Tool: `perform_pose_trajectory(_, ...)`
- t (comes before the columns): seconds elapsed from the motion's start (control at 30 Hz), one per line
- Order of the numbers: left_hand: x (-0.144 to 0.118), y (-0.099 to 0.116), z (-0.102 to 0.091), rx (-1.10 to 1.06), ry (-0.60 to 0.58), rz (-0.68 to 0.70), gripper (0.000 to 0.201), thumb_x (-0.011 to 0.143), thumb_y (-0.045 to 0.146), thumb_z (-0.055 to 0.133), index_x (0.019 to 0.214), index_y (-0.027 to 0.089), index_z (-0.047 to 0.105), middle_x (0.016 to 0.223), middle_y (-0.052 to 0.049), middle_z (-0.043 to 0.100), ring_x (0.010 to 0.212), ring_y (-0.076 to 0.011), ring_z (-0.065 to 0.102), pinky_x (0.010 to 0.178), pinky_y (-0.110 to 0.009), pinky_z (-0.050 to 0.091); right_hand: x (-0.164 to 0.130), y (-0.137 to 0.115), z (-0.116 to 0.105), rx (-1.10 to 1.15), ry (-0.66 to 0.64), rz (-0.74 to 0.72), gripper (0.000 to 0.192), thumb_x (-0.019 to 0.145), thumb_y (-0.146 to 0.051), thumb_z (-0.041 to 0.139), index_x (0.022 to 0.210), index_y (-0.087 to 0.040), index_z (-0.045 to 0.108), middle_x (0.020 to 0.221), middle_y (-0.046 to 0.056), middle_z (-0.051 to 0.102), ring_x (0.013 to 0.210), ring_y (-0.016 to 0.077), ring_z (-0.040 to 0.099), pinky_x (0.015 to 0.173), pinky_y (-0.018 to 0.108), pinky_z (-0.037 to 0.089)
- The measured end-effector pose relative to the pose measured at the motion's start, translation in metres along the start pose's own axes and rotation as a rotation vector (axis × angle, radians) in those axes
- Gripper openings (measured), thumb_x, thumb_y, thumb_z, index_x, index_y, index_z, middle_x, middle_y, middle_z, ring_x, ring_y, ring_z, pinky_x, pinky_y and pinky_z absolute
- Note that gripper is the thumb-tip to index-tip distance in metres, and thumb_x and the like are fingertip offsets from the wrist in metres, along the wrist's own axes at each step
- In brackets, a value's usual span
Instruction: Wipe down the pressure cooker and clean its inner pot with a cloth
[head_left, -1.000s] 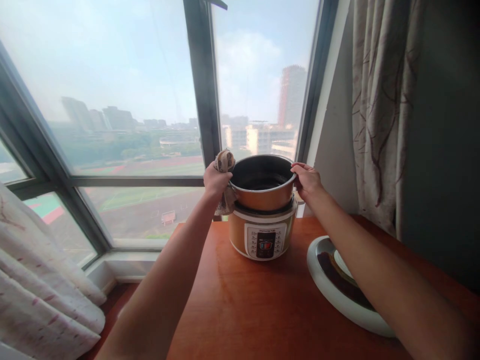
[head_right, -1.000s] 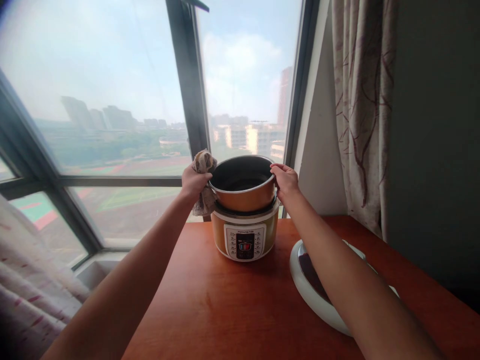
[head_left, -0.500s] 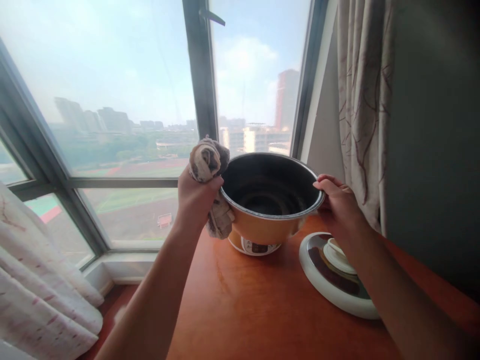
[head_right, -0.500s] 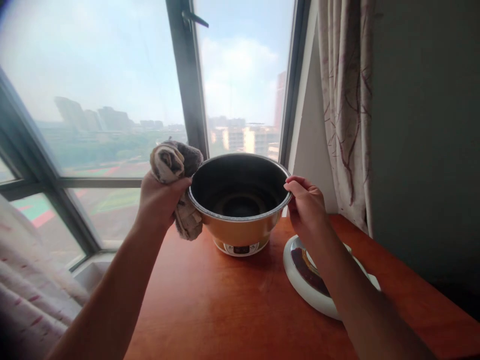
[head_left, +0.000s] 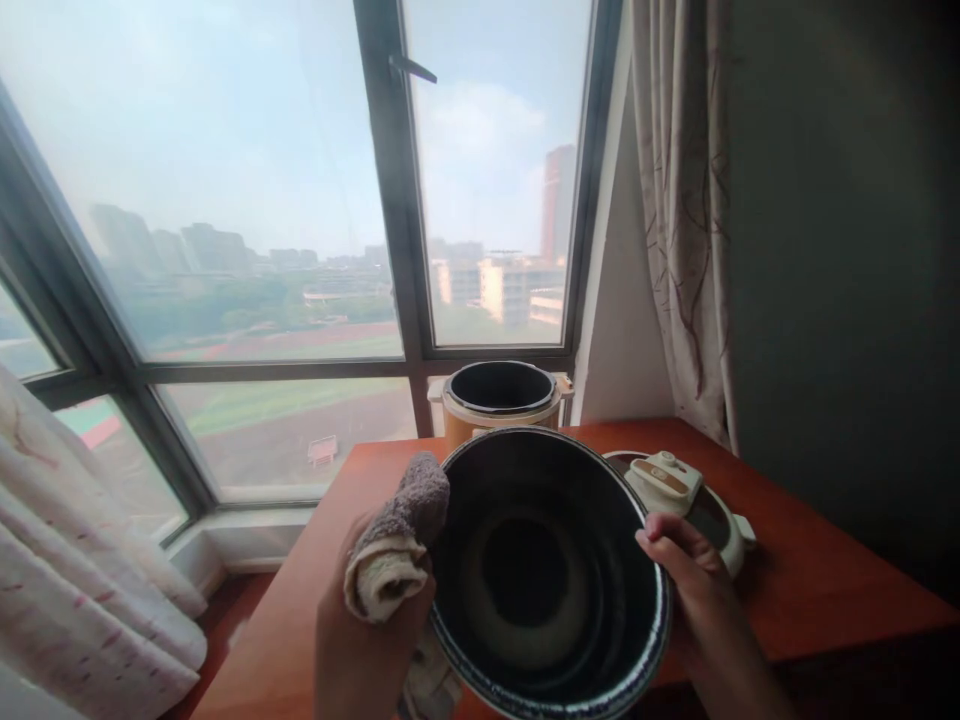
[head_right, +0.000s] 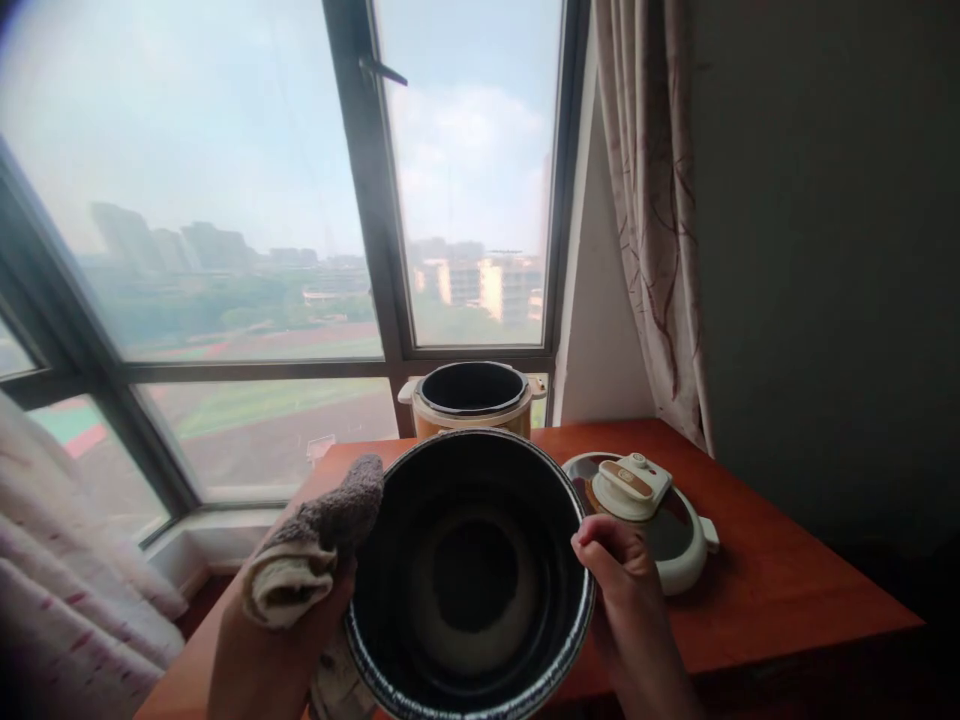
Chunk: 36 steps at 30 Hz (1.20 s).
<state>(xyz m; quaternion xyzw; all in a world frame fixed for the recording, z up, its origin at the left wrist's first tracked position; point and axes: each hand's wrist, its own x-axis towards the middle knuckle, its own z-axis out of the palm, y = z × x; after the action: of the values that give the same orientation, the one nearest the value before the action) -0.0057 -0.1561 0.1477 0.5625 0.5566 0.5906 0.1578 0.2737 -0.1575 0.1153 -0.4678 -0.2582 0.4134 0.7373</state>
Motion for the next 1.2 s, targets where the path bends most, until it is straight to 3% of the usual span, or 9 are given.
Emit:
perform_pose_trajectory(0.1, -0.005, -0.019, 0.005, 0.042, -0.063, -0.011, 0.017, 0.069, 0.031, 0.067, 0.084, 0.025, 0.064, 0.083, 0.000, 0.072, 0.075, -0.0232, 0.069, 0.069, -0.032, 0.057, -0.006, 0.025, -0.008, 0.072, -0.019, 0.122, 0.028, 0.051, -0.030, 0.083, 0.062, -0.022, 0.059, 0.053, -0.006, 0.050, 0.046, 0.0103, 0.043, 0.044, 0.023, 0.034)
perform_pose_trajectory(0.27, -0.005, -0.038, 0.019, 0.066, -0.137, 0.036, 0.033, 0.070, 0.030, 0.063, 0.102, 0.026, 0.070, 0.087, -0.002, 0.073, 0.078, -0.0242, 0.070, 0.072, -0.033, 0.058, -0.003, 0.057, -0.012, 0.028, 0.032, 0.157, 0.030, 0.048, -0.034, 0.082, 0.064, -0.022, 0.059, 0.053, -0.006, 0.051, 0.048, 0.0122, 0.045, 0.048, 0.025, 0.036)
perform_pose_trajectory(0.53, 0.003, -0.050, 0.028, 0.033, -0.185, 0.078, 0.034, 0.072, 0.029, 0.062, 0.104, 0.022, 0.071, 0.091, -0.004, 0.073, 0.080, -0.0238, 0.069, 0.075, -0.034, 0.058, 0.001, 0.073, -0.012, 0.102, 0.064, 0.185, 0.034, 0.048, -0.031, 0.085, 0.067, -0.022, 0.058, 0.053, -0.008, 0.051, 0.049, 0.0099, 0.045, 0.048, 0.021, 0.036)
perform_pose_trajectory(0.67, 0.015, -0.051, 0.022, 0.019, -0.298, 0.126, 0.033, 0.074, 0.030, 0.063, 0.105, 0.021, 0.071, 0.098, -0.006, 0.074, 0.088, -0.0247, 0.069, 0.079, -0.034, 0.057, -0.002, 0.076, -0.010, 0.110, 0.080, 0.178, 0.043, 0.054, -0.035, 0.085, 0.090, -0.024, 0.064, 0.071, -0.004, 0.067, 0.061, 0.0154, 0.060, 0.056, 0.025, 0.046)
perform_pose_trajectory(0.8, 0.041, -0.033, 0.010, 0.057, -0.372, 0.179, 0.028, 0.076, 0.034, 0.060, 0.097, 0.020, 0.074, 0.095, -0.008, 0.074, 0.084, -0.0256, 0.069, 0.076, -0.034, 0.056, -0.006, 0.077, -0.005, 0.062, 0.037, 0.100, 0.062, 0.062, -0.041, 0.084, 0.118, -0.025, 0.060, 0.086, -0.001, 0.072, 0.076, 0.0207, 0.066, 0.068, 0.029, 0.052)
perform_pose_trajectory(0.9, 0.057, -0.008, 0.006, 0.107, -0.420, 0.229, 0.031, 0.077, 0.035, 0.056, 0.096, 0.021, 0.076, 0.096, -0.008, 0.076, 0.087, -0.0275, 0.070, 0.078, -0.036, 0.056, -0.008, 0.078, -0.002, -0.043, 0.070, 0.035, 0.066, 0.066, -0.045, 0.080, 0.125, -0.026, 0.057, 0.072, -0.006, 0.066, 0.063, 0.0170, 0.058, 0.057, 0.025, 0.045)
perform_pose_trajectory(0.97, 0.060, 0.009, 0.009, 0.149, -0.487, 0.264, 0.039, 0.074, 0.029, 0.054, 0.106, 0.024, 0.075, 0.104, -0.007, 0.077, 0.098, -0.0287, 0.070, 0.086, -0.036, 0.055, -0.009, 0.080, 0.001, -0.096, 0.095, 0.003, 0.068, 0.068, -0.045, 0.078, 0.129, -0.026, 0.054, 0.066, -0.008, 0.059, 0.055, 0.0138, 0.048, 0.050, 0.023, 0.038)
perform_pose_trajectory(1.1, 0.041, 0.036, 0.024, 0.265, -0.729, 0.415, 0.069, 0.063, 0.014, 0.053, 0.129, 0.032, 0.064, 0.126, -0.002, 0.071, 0.113, -0.0283, 0.067, 0.097, -0.038, 0.051, -0.010, 0.083, 0.005, -0.101, 0.116, -0.022, 0.071, 0.071, -0.043, 0.076, 0.135, -0.027, 0.049, 0.062, -0.010, 0.047, 0.052, 0.0119, 0.037, 0.049, 0.023, 0.032)
perform_pose_trajectory(1.2, 0.016, 0.049, 0.038, 0.258, -0.960, 0.596, 0.073, 0.063, 0.014, 0.058, 0.134, 0.033, 0.058, 0.135, -0.002, 0.066, 0.119, -0.0280, 0.063, 0.102, -0.040, 0.046, -0.009, 0.085, 0.005, -0.051, 0.093, -0.020, 0.074, 0.072, -0.043, 0.076, 0.138, -0.028, 0.046, 0.063, -0.010, 0.043, 0.054, 0.0124, 0.039, 0.051, 0.023, 0.036)
